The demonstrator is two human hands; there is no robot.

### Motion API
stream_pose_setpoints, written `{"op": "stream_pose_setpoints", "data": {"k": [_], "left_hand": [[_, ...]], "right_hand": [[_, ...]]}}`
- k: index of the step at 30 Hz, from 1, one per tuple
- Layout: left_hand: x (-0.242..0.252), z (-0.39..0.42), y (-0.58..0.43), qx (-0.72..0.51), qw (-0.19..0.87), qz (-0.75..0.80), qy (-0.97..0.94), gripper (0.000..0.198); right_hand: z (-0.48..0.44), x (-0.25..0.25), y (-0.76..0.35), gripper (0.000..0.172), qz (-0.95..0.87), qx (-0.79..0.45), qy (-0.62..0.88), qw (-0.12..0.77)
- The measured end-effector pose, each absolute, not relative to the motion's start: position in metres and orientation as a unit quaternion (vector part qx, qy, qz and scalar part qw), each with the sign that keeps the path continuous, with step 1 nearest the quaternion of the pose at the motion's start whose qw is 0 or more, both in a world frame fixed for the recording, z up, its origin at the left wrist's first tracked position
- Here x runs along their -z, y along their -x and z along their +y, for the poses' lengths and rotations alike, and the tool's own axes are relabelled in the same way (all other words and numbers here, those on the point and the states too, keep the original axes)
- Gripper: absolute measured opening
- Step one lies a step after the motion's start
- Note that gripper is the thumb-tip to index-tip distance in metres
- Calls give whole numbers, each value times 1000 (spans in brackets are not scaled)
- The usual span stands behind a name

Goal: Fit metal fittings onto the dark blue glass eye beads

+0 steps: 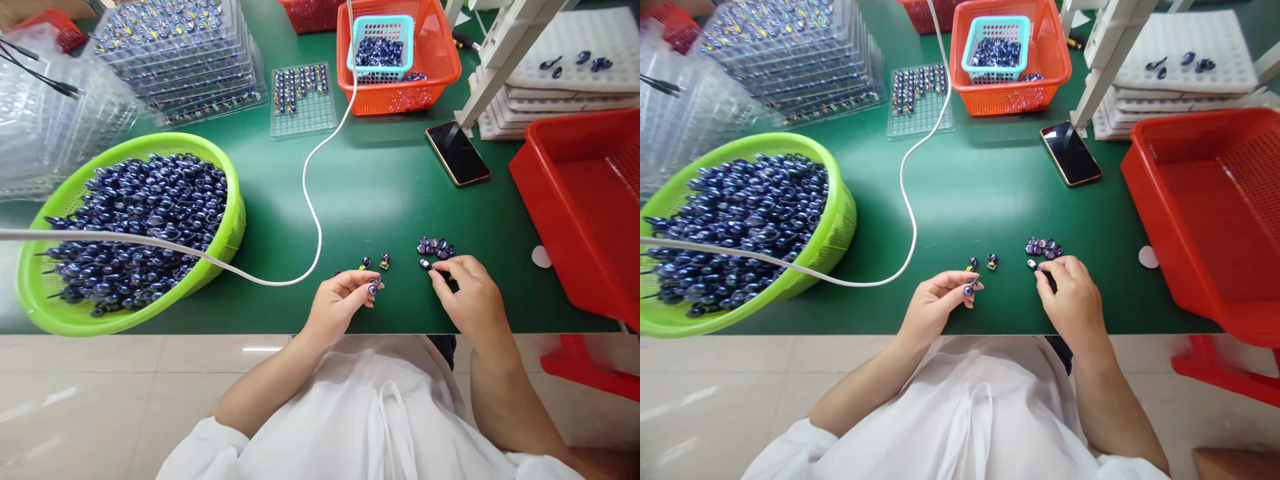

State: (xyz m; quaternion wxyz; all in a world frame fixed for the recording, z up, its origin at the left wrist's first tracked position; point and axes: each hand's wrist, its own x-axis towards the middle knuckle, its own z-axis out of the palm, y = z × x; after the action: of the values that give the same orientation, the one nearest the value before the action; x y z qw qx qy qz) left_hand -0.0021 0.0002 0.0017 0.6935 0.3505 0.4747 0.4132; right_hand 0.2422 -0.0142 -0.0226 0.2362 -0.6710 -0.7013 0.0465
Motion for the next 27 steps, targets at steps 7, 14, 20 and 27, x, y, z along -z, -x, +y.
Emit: {"op": "stream_pose_setpoints", "data": {"k": [7,14,20,27], "left_hand": [[1,-2,0,-414,699,447,-373,25],[-5,-11,-5,-394,718,402,-409,23],[-4,-13,1,-400,716,418,-391,21],[0,-8,6,-421,726,426,-339,26]], "right_hand": [[-34,4,-225,12,-674,-186,618,360],[-47,12,-189,17,-600,-303,602,430],[-44,15,-174,19,-630,-248,596,432],[-35,15,-173,37,-725,-154,513,433]]}}
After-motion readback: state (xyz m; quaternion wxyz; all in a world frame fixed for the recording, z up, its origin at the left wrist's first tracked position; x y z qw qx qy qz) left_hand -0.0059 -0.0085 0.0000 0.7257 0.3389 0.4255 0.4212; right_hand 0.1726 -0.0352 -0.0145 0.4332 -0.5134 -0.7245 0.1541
